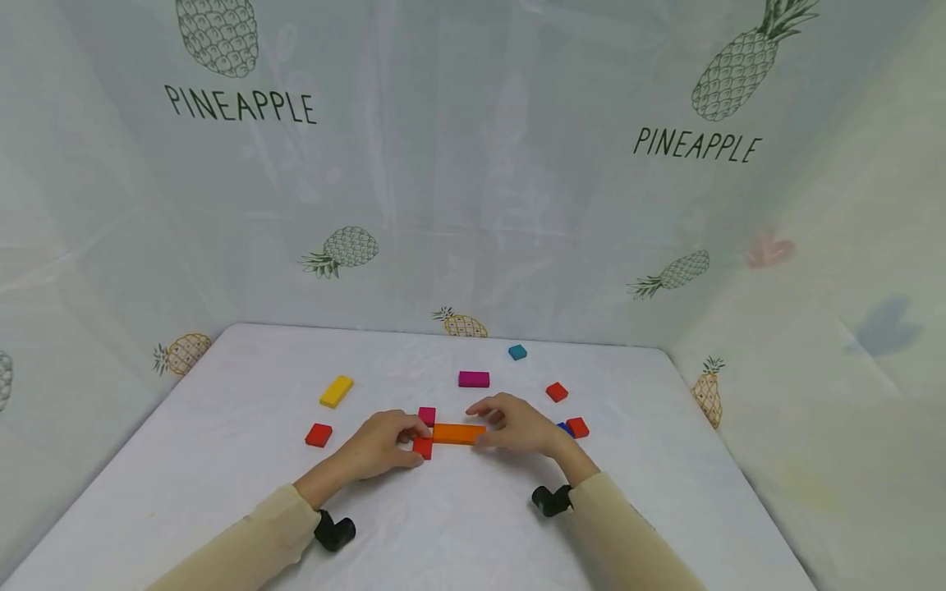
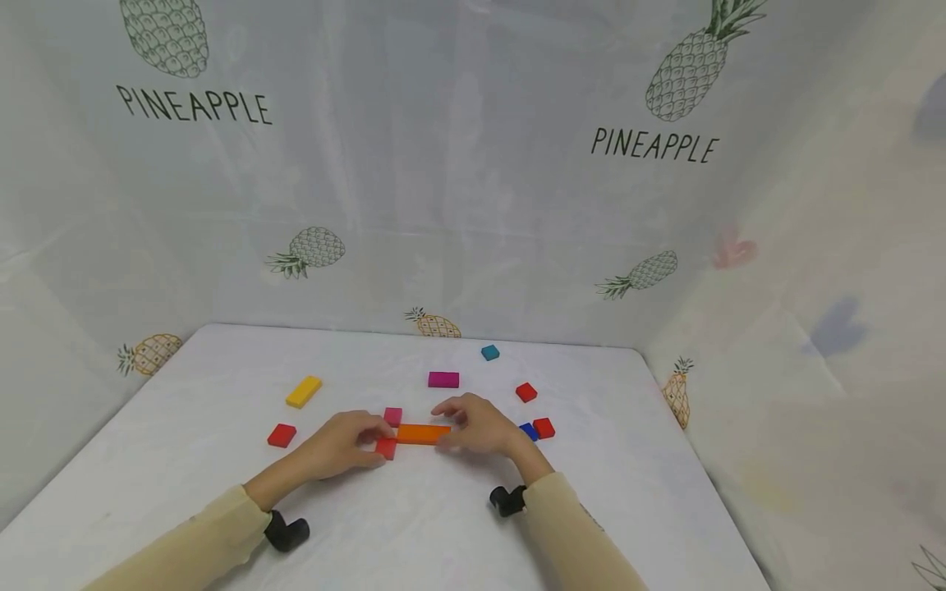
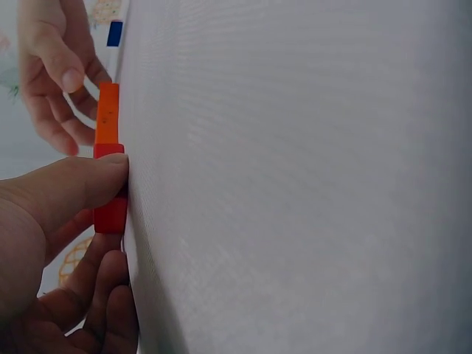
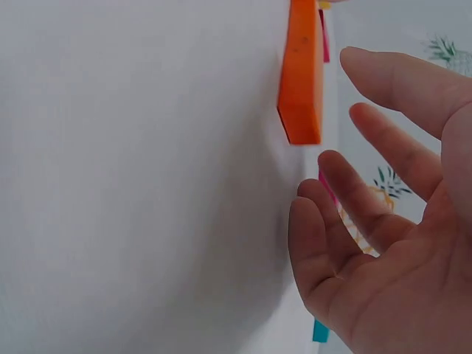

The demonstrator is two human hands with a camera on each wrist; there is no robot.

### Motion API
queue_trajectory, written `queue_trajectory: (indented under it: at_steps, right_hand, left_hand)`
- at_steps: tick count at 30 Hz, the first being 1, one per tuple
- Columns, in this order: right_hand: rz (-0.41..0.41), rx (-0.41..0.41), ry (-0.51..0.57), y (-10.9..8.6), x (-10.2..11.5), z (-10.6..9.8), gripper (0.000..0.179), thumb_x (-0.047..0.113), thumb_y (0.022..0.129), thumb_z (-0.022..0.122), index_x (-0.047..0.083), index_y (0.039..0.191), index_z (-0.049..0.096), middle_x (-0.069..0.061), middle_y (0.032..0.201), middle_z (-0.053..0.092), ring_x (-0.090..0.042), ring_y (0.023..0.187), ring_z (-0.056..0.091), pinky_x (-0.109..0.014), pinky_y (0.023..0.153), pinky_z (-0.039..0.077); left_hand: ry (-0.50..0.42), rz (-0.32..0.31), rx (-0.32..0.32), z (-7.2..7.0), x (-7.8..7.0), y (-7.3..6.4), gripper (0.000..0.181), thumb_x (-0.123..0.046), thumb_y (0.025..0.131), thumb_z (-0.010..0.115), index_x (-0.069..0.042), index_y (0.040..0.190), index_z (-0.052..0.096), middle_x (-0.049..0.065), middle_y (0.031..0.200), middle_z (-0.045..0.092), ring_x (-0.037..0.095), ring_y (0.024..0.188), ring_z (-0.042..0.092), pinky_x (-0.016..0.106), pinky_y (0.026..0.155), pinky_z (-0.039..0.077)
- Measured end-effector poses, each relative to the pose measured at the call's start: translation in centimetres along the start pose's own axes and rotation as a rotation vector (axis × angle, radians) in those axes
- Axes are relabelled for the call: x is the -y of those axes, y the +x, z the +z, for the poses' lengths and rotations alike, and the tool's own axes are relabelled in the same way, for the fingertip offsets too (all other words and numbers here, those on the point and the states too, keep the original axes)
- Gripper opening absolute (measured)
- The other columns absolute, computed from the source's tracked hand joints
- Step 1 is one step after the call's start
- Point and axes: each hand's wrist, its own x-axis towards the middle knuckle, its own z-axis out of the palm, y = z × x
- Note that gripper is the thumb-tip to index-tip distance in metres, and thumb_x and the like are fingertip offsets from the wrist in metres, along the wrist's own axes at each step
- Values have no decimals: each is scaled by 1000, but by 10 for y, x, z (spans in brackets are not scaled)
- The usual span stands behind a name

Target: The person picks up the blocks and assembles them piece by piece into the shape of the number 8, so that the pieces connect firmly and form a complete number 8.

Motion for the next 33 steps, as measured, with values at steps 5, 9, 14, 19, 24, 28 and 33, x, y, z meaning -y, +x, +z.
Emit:
queue_trajectory:
  at_steps: [5, 9, 14, 19, 24, 28, 33]
  right_hand:
    - [19, -63, -39, -5, -3, -17, 43, 28, 94, 82, 20, 134, 70, -6, 136, 63, -28, 121, 61, -42, 93, 59]
    - [17, -137, -79, -9, -11, -32, 39, 23, 95, 81, 15, 131, 71, -9, 136, 64, -30, 120, 62, -43, 91, 58]
    - [18, -247, -132, -12, -26, -50, 36, 18, 94, 81, 10, 128, 72, -15, 130, 67, -32, 114, 63, -45, 91, 57]
    - [35, -337, -163, -16, -41, -66, 37, 15, 94, 81, 6, 129, 71, -21, 126, 67, -38, 109, 64, -49, 92, 57]
    - [68, -386, -191, -17, -55, -78, 40, 15, 95, 80, 2, 131, 69, -25, 126, 64, -44, 114, 62, -54, 94, 57]
    - [123, -392, -213, -18, -65, -81, 42, 19, 96, 79, 2, 133, 67, -24, 127, 63, -44, 115, 61, -55, 96, 56]
    - [227, -379, -195, -19, -78, -81, 46, 23, 96, 79, 5, 136, 64, -21, 129, 63, -40, 117, 60, -51, 95, 58]
  left_hand:
    - [1, 8, -2, 1, 0, 1, 30, -20, 87, 89, -23, 114, 76, -8, 97, 62, 14, 93, 54, 32, 83, 51]
    - [0, 17, -5, 0, 0, 0, 30, -19, 87, 89, -22, 114, 76, -8, 96, 62, 15, 92, 54, 32, 82, 50]
    - [-5, 7, -8, 0, 0, 0, 29, -20, 87, 89, -23, 113, 76, -8, 95, 61, 15, 91, 54, 32, 81, 50]
    - [-6, 8, -7, 0, 0, -1, 29, -20, 86, 89, -23, 112, 76, -7, 94, 61, 16, 91, 54, 33, 81, 49]
    - [-13, 3, -4, -1, -1, -2, 29, -20, 86, 90, -23, 111, 76, -6, 95, 62, 16, 92, 54, 34, 82, 49]
    - [-15, -1, -4, -3, -2, -2, 29, -21, 86, 90, -23, 111, 76, -6, 95, 62, 16, 92, 54, 33, 81, 50]
    - [-17, 5, -4, -1, 1, -1, 29, -21, 86, 90, -24, 112, 76, -8, 96, 62, 15, 93, 54, 32, 81, 50]
